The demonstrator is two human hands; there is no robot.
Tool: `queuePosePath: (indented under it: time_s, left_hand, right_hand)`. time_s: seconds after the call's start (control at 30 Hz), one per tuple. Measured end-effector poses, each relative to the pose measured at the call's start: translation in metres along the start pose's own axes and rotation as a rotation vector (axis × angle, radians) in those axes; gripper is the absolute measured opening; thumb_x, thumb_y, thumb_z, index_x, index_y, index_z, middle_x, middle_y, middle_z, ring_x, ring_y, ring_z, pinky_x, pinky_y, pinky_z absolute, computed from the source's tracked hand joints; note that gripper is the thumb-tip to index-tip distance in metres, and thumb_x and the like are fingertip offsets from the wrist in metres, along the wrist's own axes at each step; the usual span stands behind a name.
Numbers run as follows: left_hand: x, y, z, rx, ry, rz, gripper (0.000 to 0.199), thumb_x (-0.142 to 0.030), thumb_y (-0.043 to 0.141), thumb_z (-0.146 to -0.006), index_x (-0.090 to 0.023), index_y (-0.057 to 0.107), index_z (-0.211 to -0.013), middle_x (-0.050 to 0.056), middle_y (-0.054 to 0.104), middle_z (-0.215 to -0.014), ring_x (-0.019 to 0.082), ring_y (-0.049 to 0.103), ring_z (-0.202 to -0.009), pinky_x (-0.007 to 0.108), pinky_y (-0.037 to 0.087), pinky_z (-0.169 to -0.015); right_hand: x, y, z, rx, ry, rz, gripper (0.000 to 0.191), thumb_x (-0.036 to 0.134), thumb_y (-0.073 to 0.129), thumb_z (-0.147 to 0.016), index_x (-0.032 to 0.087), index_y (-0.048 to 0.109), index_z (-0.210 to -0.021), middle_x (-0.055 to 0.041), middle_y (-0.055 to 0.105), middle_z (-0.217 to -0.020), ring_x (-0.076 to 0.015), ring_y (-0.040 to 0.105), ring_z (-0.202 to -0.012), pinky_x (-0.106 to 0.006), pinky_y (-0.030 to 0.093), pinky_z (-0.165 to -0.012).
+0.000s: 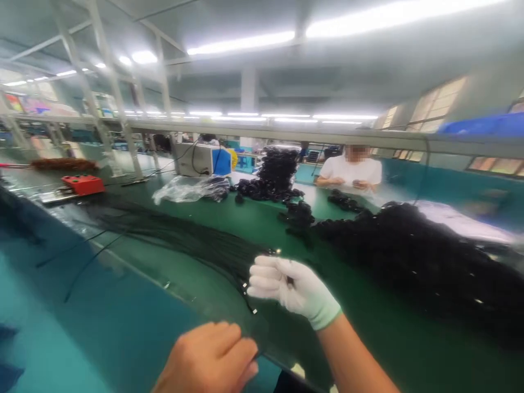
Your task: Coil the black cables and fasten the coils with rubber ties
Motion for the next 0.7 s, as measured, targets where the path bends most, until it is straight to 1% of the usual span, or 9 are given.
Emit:
queuePosePath:
  time_s: [0.07,0.17,0.27,0.37,0.47,0.53,0.6,0.63,0.7]
  left_hand:
    - [0.014,-0.019,-0.018,0.026,-0.1,0.066,0.026,-0.024,0.043,-0.091,-0.02,0.062,-0.074,-0.001,0.056,-0.064,0.011,0.051,-0.057,0.021,0.036,-0.052]
    - [0.042,-0.028,-0.041,0.123,-0.268,0.202,0.018,-0.023,0.05,-0.088,-0.021,0.065,-0.078,-0.002,0.061,-0.074,0.011,0.055,-0.065,0.021,0.04,-0.059]
    - [0.06,-0.022,-0.052,0.18,-0.349,0.361,0.015,-0.021,0.054,-0.085,-0.023,0.066,-0.077,-0.003,0.063,-0.077,0.012,0.057,-0.072,0.023,0.043,-0.066]
    - [0.068,-0.003,-0.051,0.197,-0.447,0.566,0.015,-0.021,0.054,-0.083,-0.022,0.066,-0.073,-0.001,0.063,-0.076,0.014,0.056,-0.074,0.024,0.042,-0.068]
    - [0.066,0.034,-0.034,0.259,-0.607,0.862,0.021,-0.027,0.049,-0.085,-0.018,0.065,-0.076,0.001,0.064,-0.077,0.014,0.055,-0.072,0.023,0.043,-0.066]
    - [0.056,0.062,-0.011,0.283,-0.673,0.927,0.03,-0.031,0.04,-0.089,-0.015,0.064,-0.08,0.001,0.062,-0.072,0.014,0.054,-0.067,0.023,0.043,-0.06]
    - [0.044,0.085,0.016,0.268,-0.712,0.877,0.041,-0.036,0.029,-0.093,-0.015,0.063,-0.084,0.0,0.058,-0.063,0.013,0.051,-0.059,0.022,0.041,-0.053]
    - [0.036,0.091,0.029,0.258,-0.707,0.82,0.041,-0.037,0.029,-0.094,-0.015,0.063,-0.085,0.001,0.059,-0.065,0.013,0.052,-0.06,0.022,0.041,-0.054]
    - [0.019,0.088,0.045,0.233,-0.569,0.603,0.037,-0.037,0.032,-0.093,-0.018,0.062,-0.084,0.002,0.062,-0.07,0.013,0.054,-0.062,0.022,0.041,-0.057]
  right_hand:
    - [-0.025,0.013,0.001,0.146,0.138,0.016,0.045,0.038,0.066,-0.077,0.007,0.057,-0.107,-0.015,0.066,-0.096,-0.0244,0.065,-0.089,-0.054,0.04,-0.094]
    - [-0.048,0.031,0.011,0.29,0.273,-0.006,0.055,0.039,0.067,-0.076,0.004,0.053,-0.116,-0.0215,0.065,-0.103,-0.0321,0.065,-0.095,-0.058,0.039,-0.091]
    - [-0.058,0.041,0.018,0.292,0.333,-0.042,0.047,0.033,0.062,-0.081,0.007,0.052,-0.119,-0.0204,0.065,-0.105,-0.0329,0.064,-0.098,-0.06,0.039,-0.089]
    - [-0.06,0.048,0.019,0.26,0.33,-0.075,0.046,0.032,0.062,-0.081,0.009,0.051,-0.119,-0.0172,0.065,-0.104,-0.0321,0.064,-0.097,-0.061,0.039,-0.088]
    - [-0.048,0.052,0.017,0.228,0.207,-0.141,0.043,0.034,0.066,-0.078,0.012,0.053,-0.112,-0.0073,0.064,-0.09,-0.0257,0.066,-0.086,-0.06,0.041,-0.087]
    - [-0.033,0.05,0.015,0.19,0.087,-0.196,0.031,0.032,0.068,-0.077,0.014,0.055,-0.099,0.0006,0.059,-0.078,-0.0169,0.064,-0.073,-0.057,0.043,-0.087]
    - [-0.019,0.042,0.014,0.109,-0.022,-0.217,0.025,0.031,0.069,-0.077,0.016,0.055,-0.091,0.0032,0.056,-0.074,-0.0126,0.059,-0.067,-0.053,0.044,-0.087]
    - [-0.013,0.036,0.013,0.055,-0.067,-0.206,0.023,0.03,0.068,-0.077,0.017,0.055,-0.091,0.0027,0.057,-0.075,-0.0126,0.059,-0.067,-0.051,0.044,-0.087]
    - [-0.009,0.023,0.01,-0.056,-0.13,-0.161,0.023,0.03,0.067,-0.078,0.017,0.056,-0.094,0.0002,0.061,-0.078,-0.0143,0.06,-0.07,-0.047,0.045,-0.086]
Point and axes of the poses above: each hand's wrist, its own z-axis away from the middle knuckle, its own y-axis out of the palm, x = y × z, the point moved 4 cm from there along -z, towards the middle knuckle
